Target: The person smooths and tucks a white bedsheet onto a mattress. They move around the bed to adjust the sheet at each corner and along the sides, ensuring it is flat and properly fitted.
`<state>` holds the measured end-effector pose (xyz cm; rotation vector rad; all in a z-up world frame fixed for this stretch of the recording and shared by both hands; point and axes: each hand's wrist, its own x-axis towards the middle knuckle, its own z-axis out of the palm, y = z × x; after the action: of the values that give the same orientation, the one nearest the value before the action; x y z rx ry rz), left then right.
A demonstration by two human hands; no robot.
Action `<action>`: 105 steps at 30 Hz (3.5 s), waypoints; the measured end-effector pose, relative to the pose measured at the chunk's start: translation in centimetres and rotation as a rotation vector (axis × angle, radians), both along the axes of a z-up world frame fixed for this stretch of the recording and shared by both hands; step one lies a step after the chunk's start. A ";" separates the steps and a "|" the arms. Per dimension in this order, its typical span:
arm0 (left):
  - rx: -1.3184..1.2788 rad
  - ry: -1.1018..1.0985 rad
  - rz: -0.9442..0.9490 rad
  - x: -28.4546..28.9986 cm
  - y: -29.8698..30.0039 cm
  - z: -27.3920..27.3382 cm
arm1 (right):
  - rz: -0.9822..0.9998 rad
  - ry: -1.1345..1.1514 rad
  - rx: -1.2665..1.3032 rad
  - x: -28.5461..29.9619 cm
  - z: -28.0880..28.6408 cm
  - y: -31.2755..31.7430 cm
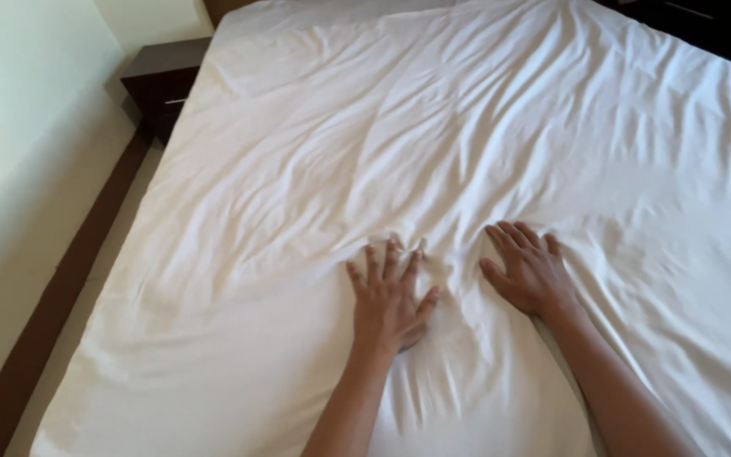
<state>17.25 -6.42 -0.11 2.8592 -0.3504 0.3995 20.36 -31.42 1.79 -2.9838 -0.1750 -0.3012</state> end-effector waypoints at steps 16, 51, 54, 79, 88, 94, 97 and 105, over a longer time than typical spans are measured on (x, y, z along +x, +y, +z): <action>-0.006 0.242 0.001 1.8 -2.9 2.5 | 0.009 -0.239 0.314 1.1 -0.9 -0.3; -0.388 0.067 -0.321 2.1 -2.2 1.3 | 0.170 -0.317 0.314 -1.4 1.0 0.0; -0.331 -0.056 -0.195 3.4 -1.7 -0.2 | 0.283 -0.291 0.221 -1.0 1.9 1.1; -0.083 0.248 0.237 19.2 -1.4 1.2 | 0.202 -0.034 0.087 17.8 -2.5 3.2; -0.056 0.138 0.239 26.0 -1.8 1.3 | 0.230 -0.075 0.116 23.4 -0.7 4.8; -0.125 0.011 0.218 28.5 -2.3 -0.2 | 0.271 -0.104 0.003 24.2 -1.1 5.6; -0.230 -0.118 0.254 28.0 -1.9 -0.4 | 0.289 -0.149 0.101 23.5 -0.6 5.7; -0.506 -0.303 0.183 27.4 -1.5 -0.3 | 0.221 -0.086 0.184 23.2 1.0 6.1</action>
<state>44.66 -7.93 -0.43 2.3392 -0.0248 0.8281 43.55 -25.34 2.81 -2.7399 -0.4561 -0.3963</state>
